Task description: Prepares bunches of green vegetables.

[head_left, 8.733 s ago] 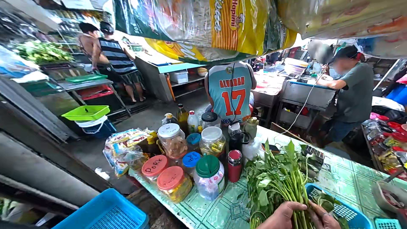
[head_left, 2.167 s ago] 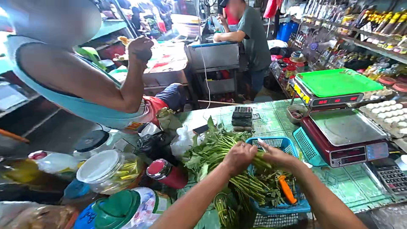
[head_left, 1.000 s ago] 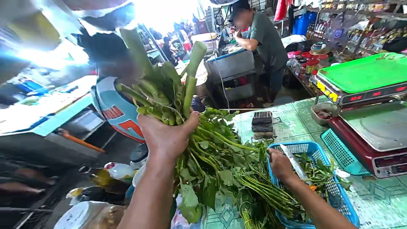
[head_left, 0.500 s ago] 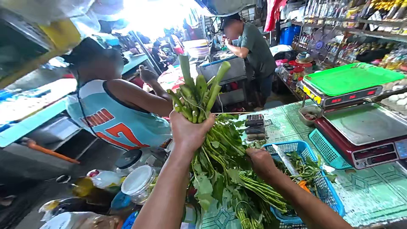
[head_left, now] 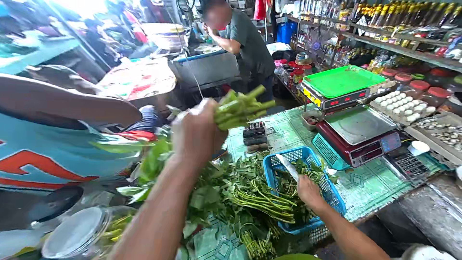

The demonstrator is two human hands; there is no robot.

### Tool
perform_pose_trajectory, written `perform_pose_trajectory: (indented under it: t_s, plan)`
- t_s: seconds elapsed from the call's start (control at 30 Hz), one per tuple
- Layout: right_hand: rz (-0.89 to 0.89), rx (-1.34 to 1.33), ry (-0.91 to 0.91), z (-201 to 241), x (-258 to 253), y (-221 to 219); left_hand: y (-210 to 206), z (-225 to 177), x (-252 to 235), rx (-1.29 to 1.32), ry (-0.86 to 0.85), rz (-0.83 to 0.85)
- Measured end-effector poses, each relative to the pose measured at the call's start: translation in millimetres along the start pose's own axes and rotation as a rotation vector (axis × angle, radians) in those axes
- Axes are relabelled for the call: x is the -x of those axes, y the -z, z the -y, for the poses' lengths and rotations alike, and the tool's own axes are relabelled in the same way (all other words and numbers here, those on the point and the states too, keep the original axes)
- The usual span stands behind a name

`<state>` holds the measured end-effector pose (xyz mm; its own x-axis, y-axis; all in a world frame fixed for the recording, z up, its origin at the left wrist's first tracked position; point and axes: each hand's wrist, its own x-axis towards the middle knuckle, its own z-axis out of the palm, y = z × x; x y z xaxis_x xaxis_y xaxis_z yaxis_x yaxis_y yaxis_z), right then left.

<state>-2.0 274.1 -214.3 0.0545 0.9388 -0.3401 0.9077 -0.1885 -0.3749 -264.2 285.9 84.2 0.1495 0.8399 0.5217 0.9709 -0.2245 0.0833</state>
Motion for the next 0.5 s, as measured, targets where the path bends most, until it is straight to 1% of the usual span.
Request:
perform_pose_trajectory:
  t_s: [0.03, 0.1, 0.13, 0.17, 0.23, 0.3, 0.4, 0.5]
  plan:
    - [0.063, 0.043, -0.092, -16.3, -7.3, -6.7, -14.7, -8.4, 0.6, -0.014, -0.001, 0.074]
    - [0.133, 0.091, -0.183, -46.1, -18.9, -29.4, -42.4, -27.6, 1.3, -0.012, 0.063, 0.273]
    - [0.138, 0.096, -0.19, -56.5, -21.2, -40.7, -58.7, -34.8, 0.0, -0.012, 0.103, 0.397]
    - [0.126, 0.086, -0.18, -64.1, -23.0, -49.9, -78.7, -39.4, -0.3, -0.007, 0.118, 0.483]
    - [0.097, 0.037, -0.141, -74.2, -25.2, -60.2, -123.4, -44.4, 4.0, 0.002, 0.118, 0.561]
    - [0.097, -0.054, -0.13, -71.8, -20.4, -51.7, -159.9, -49.0, 8.1, -0.005, 0.128, 0.654]
    - [0.145, -0.295, -0.082, -63.4, -4.0, -24.8, -193.8, -56.6, 13.2, -0.023, 0.176, 0.778]
    - [0.268, -0.61, -0.037, -57.4, 22.0, -8.0, -222.7, -55.6, 25.4, -0.02, 0.26, 0.804]
